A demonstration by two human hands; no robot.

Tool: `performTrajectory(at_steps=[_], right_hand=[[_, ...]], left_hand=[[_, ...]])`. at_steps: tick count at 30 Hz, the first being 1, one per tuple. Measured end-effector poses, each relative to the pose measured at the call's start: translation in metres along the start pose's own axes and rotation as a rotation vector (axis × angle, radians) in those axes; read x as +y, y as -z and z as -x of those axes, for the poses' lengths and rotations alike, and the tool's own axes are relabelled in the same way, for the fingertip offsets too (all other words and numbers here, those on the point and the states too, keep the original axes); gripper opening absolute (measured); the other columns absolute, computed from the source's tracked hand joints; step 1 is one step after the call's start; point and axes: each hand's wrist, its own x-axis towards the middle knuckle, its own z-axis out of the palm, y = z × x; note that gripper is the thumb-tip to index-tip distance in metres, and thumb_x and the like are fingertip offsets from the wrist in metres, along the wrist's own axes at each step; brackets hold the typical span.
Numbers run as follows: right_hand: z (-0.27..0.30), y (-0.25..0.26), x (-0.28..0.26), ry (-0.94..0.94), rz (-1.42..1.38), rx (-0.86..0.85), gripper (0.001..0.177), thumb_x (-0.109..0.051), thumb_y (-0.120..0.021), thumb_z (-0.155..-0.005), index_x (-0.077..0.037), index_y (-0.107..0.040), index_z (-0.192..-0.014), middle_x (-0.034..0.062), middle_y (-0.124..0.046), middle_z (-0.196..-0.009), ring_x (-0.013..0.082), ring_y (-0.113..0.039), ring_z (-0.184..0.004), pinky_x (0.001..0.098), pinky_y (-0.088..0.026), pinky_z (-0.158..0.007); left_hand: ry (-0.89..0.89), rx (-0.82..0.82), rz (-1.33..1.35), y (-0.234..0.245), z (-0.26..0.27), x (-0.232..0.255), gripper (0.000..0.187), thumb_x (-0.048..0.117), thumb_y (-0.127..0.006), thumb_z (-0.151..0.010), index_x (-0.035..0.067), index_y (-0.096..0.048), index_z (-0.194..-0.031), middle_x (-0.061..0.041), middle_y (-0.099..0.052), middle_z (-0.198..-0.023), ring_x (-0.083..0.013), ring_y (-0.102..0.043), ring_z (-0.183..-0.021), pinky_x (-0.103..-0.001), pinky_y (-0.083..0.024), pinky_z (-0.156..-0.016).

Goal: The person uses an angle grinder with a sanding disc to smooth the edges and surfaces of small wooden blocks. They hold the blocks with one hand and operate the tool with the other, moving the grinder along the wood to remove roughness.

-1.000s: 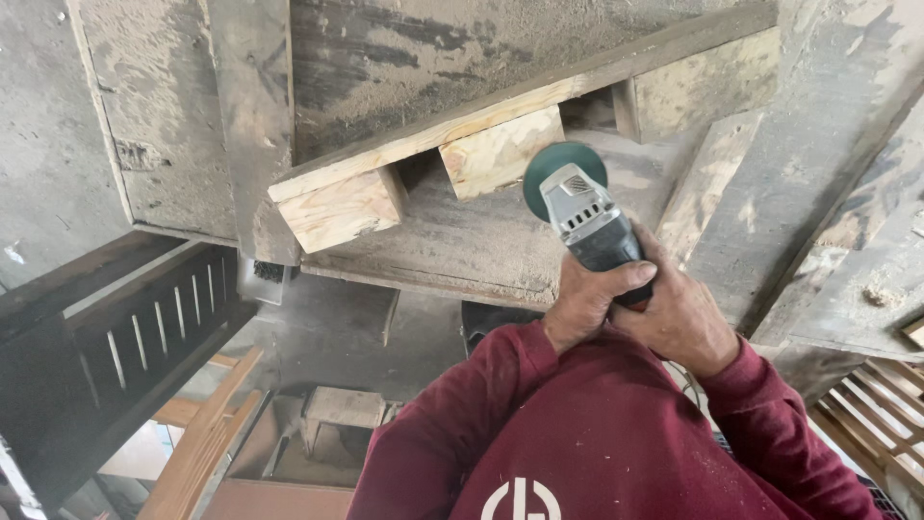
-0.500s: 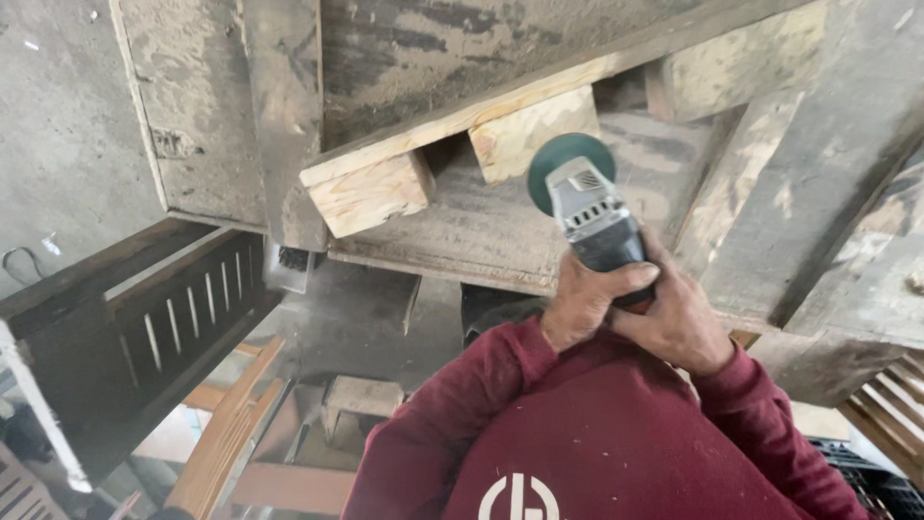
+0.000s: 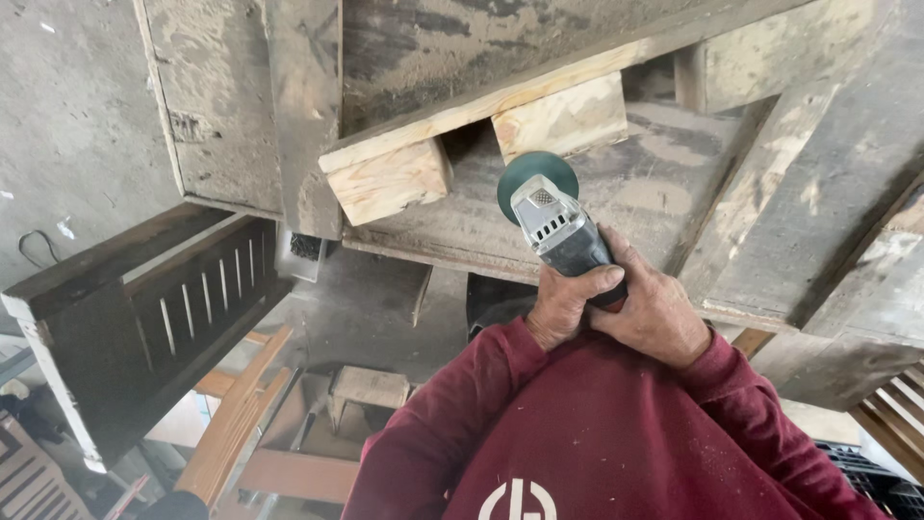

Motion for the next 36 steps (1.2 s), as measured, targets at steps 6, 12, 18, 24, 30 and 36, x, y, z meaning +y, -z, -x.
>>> performTrajectory(at_steps=[6, 12, 18, 24, 30, 36], right_hand=[[0.004, 0.015, 0.012, -0.060, -0.025, 0.014, 0.105, -0.020, -0.079, -0.068, -0.014, -0.029, -0.160, 0.0262, -0.066, -0.126, 0.0456, -0.070, -0.106, 0.0484, -0.058, -0.088], [0.008, 0.032, 0.032, -0.057, -0.046, 0.045, 0.106, -0.019, -0.079, -0.067, -0.013, -0.028, -0.159, 0.0275, -0.066, -0.126, 0.0452, -0.070, -0.107, 0.0479, -0.057, -0.089], [0.010, 0.048, 0.047, -0.085, -0.019, 0.085, 0.111, -0.025, -0.085, -0.065, -0.013, -0.028, -0.160, 0.0290, -0.068, -0.120, 0.0443, -0.070, -0.106, 0.0476, -0.057, -0.087], [0.009, 0.059, 0.054, -0.133, 0.006, 0.110, 0.111, -0.024, -0.084, -0.065, -0.013, -0.031, -0.162, 0.0289, -0.070, -0.116, 0.0452, -0.069, -0.106, 0.0479, -0.057, -0.086], [0.013, 0.068, 0.052, -0.145, 0.010, 0.165, 0.111, -0.024, -0.081, -0.070, -0.010, -0.024, -0.164, 0.0298, -0.067, -0.123, 0.0431, -0.070, -0.107, 0.0467, -0.058, -0.088], [0.019, 0.060, 0.030, -0.127, -0.023, 0.171, 0.114, -0.023, -0.080, -0.071, -0.005, -0.015, -0.164, 0.0326, -0.062, -0.129, 0.0410, -0.069, -0.109, 0.0473, -0.059, -0.087]], left_hand=[[0.009, 0.011, 0.001, -0.016, -0.009, -0.015, 0.043, 0.005, -0.083, -0.082, 0.006, -0.062, -0.120, -0.004, -0.065, -0.108, -0.0162, -0.064, -0.100, -0.035, -0.056, -0.091], [0.016, -0.020, 0.003, -0.035, -0.022, -0.030, 0.044, 0.004, -0.082, -0.083, 0.006, -0.062, -0.121, -0.004, -0.065, -0.109, -0.0153, -0.064, -0.100, -0.034, -0.057, -0.091], [0.042, -0.050, -0.040, -0.054, -0.035, -0.035, 0.042, 0.005, -0.083, -0.085, 0.002, -0.062, -0.121, -0.006, -0.066, -0.109, -0.0173, -0.066, -0.100, -0.035, -0.057, -0.090], [0.068, -0.095, -0.116, -0.063, -0.045, -0.038, 0.045, 0.011, -0.082, -0.085, 0.003, -0.062, -0.125, -0.007, -0.067, -0.113, -0.0165, -0.067, -0.106, -0.032, -0.057, -0.095], [0.094, -0.211, -0.143, -0.074, -0.057, -0.038, 0.046, 0.015, -0.084, -0.086, 0.001, -0.063, -0.124, -0.012, -0.068, -0.114, -0.0219, -0.070, -0.105, -0.038, -0.061, -0.097], [0.089, -0.179, -0.158, -0.076, -0.047, -0.017, 0.050, 0.015, -0.083, -0.084, 0.001, -0.062, -0.127, -0.010, -0.068, -0.117, -0.0185, -0.068, -0.106, -0.037, -0.060, -0.095]])
